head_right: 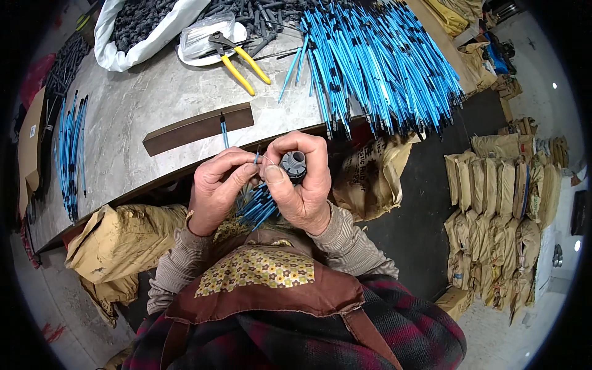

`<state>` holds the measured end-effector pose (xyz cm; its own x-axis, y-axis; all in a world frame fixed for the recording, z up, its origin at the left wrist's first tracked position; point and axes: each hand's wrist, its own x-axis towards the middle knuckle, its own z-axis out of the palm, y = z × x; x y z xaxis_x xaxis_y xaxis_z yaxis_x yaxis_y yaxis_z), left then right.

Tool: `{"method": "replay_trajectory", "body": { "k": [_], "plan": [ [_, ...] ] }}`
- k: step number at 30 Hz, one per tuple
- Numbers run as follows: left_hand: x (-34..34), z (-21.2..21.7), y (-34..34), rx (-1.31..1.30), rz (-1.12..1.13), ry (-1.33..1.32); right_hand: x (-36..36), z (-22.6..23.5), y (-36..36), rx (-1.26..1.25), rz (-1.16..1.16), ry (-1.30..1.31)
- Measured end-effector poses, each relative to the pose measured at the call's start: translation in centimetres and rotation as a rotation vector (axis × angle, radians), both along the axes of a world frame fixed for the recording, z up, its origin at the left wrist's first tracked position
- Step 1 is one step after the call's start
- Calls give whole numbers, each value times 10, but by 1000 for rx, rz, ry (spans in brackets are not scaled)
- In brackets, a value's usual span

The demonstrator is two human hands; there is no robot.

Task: Bundling and crimping blue electrical wires into a connector base using pliers.

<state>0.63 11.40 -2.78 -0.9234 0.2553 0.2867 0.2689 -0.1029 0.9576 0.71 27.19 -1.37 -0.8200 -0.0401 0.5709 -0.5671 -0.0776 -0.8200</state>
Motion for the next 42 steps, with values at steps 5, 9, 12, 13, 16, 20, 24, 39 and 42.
{"method": "replay_trajectory", "body": {
  "k": [5,9,12,13,16,20,24,39,42],
  "plan": [
    [8,14,5,-80,94,111,5,3,-4,114,-141,6],
    [15,18,7,-113,160,141,8,5,-5,109,-182,-17],
    [19,20,8,-116,199,139,9,5,-5,138,-192,-4],
    [20,19,7,-118,199,139,9,5,-6,137,-192,-4],
    [22,18,7,-129,205,165,9,7,-4,154,-186,-15],
    [23,18,6,-137,214,185,9,11,-3,186,-178,-6],
    [23,18,6,-139,224,211,8,12,-3,218,-171,10],
    [3,28,-8,-165,91,376,7,14,-3,328,-64,-11],
    [4,33,-3,326,8,-92,9,12,-6,348,-94,-33]
  ]
}}
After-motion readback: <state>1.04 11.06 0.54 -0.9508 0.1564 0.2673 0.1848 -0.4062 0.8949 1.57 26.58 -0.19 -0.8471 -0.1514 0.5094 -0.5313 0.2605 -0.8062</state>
